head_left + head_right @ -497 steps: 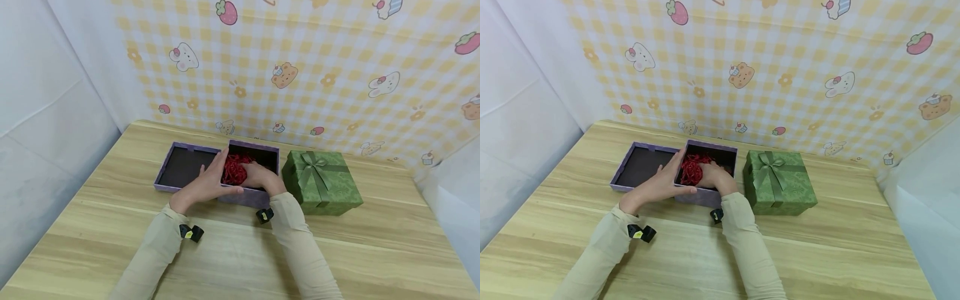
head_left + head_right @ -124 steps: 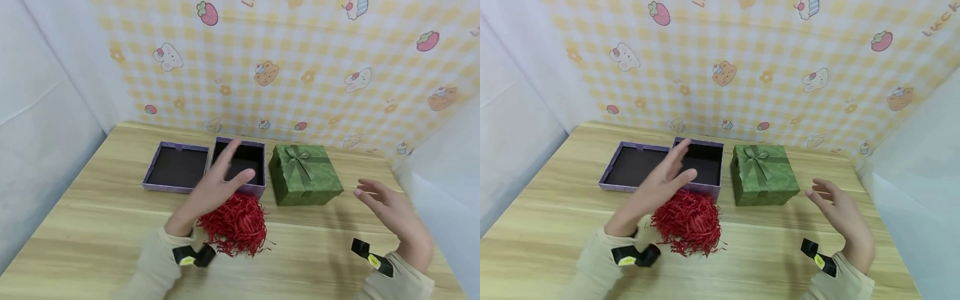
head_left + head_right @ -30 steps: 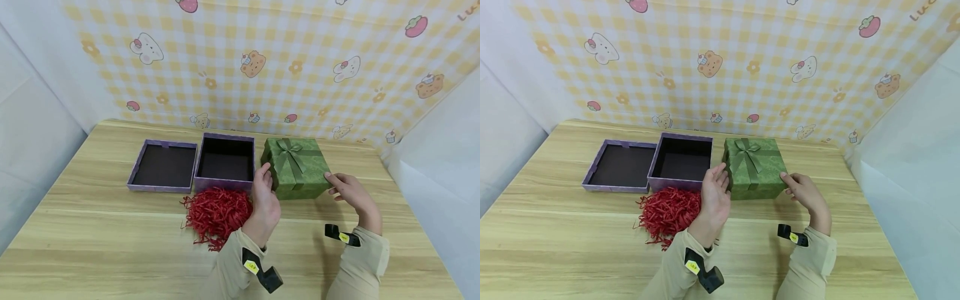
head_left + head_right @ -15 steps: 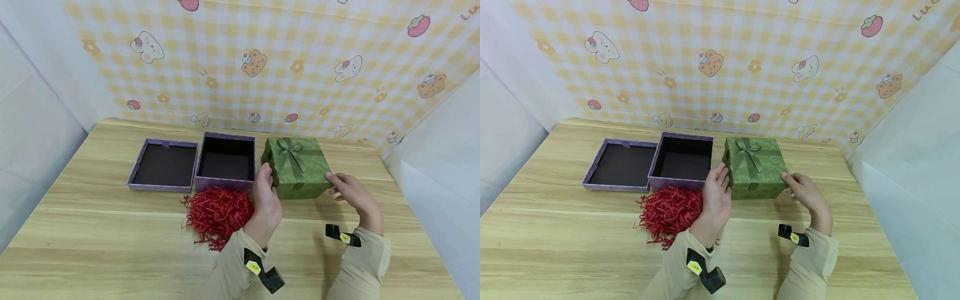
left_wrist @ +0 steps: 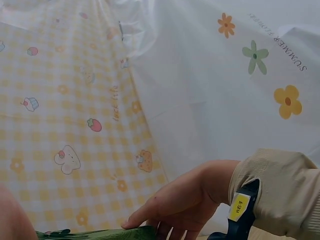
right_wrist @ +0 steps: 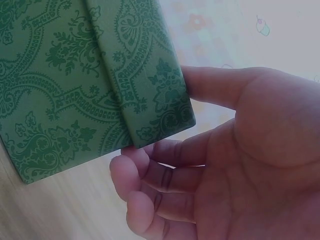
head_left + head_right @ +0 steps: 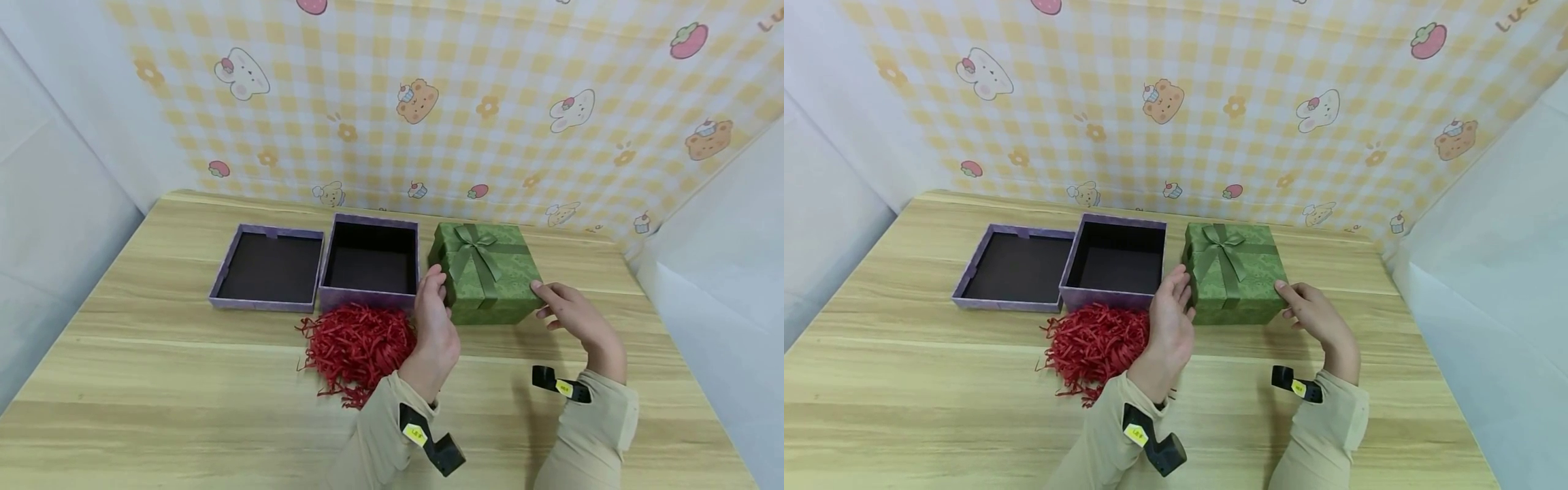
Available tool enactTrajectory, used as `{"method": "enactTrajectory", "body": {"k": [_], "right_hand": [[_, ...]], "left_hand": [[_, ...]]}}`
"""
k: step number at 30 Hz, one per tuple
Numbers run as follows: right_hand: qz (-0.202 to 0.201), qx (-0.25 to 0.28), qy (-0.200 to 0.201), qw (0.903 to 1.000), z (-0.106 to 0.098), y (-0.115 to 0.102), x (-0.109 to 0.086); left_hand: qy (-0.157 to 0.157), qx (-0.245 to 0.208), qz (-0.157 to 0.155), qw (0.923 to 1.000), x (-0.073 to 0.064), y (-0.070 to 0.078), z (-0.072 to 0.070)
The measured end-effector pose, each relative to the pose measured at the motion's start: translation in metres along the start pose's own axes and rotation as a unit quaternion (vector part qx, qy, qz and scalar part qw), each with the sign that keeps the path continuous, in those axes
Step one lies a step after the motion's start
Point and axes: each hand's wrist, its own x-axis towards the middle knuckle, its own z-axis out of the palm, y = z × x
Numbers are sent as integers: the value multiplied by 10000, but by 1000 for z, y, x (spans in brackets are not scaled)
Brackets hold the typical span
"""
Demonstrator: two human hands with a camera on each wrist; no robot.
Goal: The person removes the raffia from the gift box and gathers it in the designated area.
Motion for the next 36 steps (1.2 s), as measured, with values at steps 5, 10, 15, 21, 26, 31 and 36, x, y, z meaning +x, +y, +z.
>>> {"method": "enactTrajectory", "body": {"k": [5,10,15,21,26,31,36], "right_hand": [[-63,-47,63,9999,0,1,1],[-71,-78,58,9999,-1,1,2],[-167,-147,201,9996,-2,3,3],[-255,-59,215,9994,-1,2,2],[-154,44,73,9998,0,1,1],[-107,89,12,9999,0,0,2],[-199,136,60,9997,0,1,2]], "left_hand": [[-8,72,1,10000,1,0,0],[75,16,-89,9999,-1,1,0],[74,-158,-137,9998,0,0,1],[68,-277,-134,9995,0,1,1],[8,-466,-199,9987,2,1,1],[-71,-540,-186,9983,2,1,0],[-111,-553,-146,9983,3,0,-1]]}}
